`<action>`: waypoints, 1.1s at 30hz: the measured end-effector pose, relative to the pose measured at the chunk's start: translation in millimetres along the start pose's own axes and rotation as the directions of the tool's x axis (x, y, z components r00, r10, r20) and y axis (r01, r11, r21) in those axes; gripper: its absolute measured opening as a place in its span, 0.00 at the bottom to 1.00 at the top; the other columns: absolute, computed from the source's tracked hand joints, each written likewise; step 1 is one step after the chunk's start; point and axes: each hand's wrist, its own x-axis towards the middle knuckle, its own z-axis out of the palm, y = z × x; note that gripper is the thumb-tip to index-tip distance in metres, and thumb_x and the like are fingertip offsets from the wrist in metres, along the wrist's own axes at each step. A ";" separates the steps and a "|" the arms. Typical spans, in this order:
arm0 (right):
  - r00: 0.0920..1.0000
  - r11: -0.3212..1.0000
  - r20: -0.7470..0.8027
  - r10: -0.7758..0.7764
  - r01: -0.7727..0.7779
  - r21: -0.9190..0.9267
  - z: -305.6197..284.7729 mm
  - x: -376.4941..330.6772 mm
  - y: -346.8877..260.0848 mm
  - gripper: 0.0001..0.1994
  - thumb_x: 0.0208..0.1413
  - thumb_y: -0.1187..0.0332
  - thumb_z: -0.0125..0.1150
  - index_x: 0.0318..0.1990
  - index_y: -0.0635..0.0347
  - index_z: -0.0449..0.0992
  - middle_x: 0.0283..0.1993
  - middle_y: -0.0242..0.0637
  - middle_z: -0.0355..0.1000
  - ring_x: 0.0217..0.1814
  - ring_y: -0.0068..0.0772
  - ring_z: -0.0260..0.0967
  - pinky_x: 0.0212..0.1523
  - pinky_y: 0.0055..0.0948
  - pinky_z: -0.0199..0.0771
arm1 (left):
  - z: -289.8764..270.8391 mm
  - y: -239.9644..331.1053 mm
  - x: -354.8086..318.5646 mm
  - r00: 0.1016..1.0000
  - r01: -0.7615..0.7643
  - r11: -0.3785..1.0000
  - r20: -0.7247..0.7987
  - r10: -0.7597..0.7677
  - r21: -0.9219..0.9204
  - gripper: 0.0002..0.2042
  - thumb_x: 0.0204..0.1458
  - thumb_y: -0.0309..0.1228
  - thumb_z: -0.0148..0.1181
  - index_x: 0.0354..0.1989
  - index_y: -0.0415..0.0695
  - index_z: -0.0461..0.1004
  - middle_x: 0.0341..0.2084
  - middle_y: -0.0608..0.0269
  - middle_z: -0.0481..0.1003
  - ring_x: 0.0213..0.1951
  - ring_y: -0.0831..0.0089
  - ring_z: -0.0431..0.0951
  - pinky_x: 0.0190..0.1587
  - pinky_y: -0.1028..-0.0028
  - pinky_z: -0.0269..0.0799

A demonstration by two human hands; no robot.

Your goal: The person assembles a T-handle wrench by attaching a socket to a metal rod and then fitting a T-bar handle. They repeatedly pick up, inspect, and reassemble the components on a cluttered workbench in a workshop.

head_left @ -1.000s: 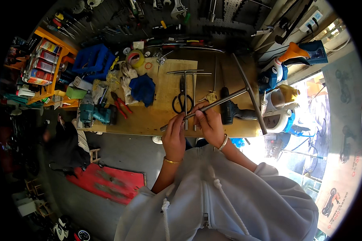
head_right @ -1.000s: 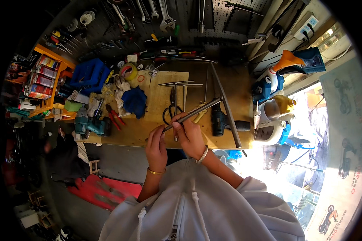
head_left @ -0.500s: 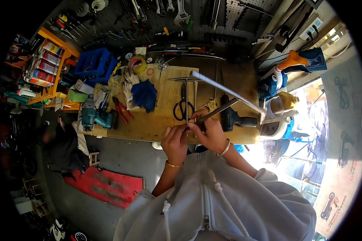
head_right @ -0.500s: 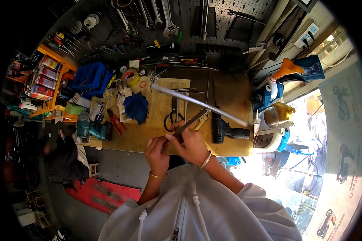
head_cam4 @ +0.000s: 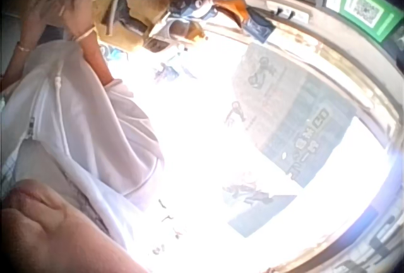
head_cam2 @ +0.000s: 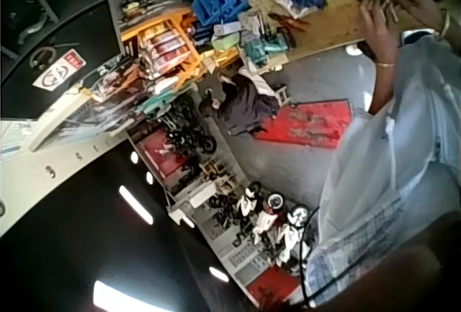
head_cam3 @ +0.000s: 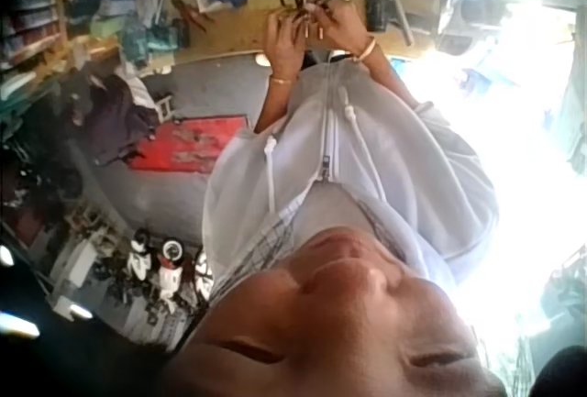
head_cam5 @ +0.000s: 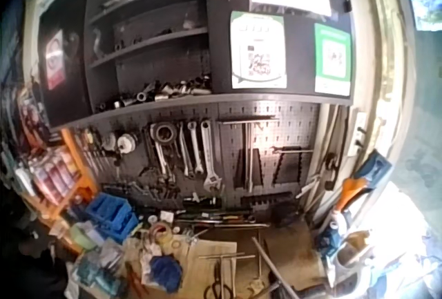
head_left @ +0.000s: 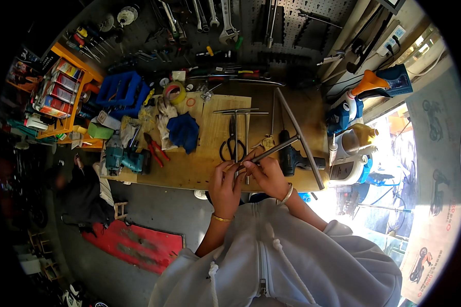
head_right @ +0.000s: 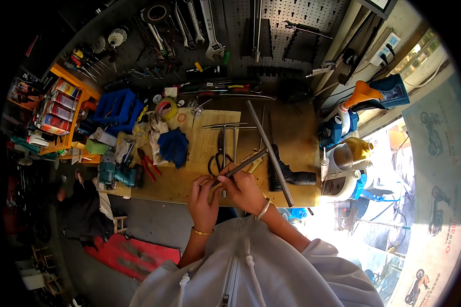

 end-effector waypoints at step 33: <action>0.991 0.990 0.131 0.016 -0.034 0.137 -12.4 5.8 12.8 0.05 0.60 0.73 0.54 0.39 0.67 0.70 0.26 0.34 0.69 0.22 0.20 0.69 0.24 0.21 0.67 | -1.1 7.7 16.3 0.993 -0.040 0.998 -0.111 0.045 0.052 0.25 0.44 0.27 0.68 0.53 0.44 0.69 0.38 0.56 0.71 0.35 0.65 0.72 0.37 0.68 0.68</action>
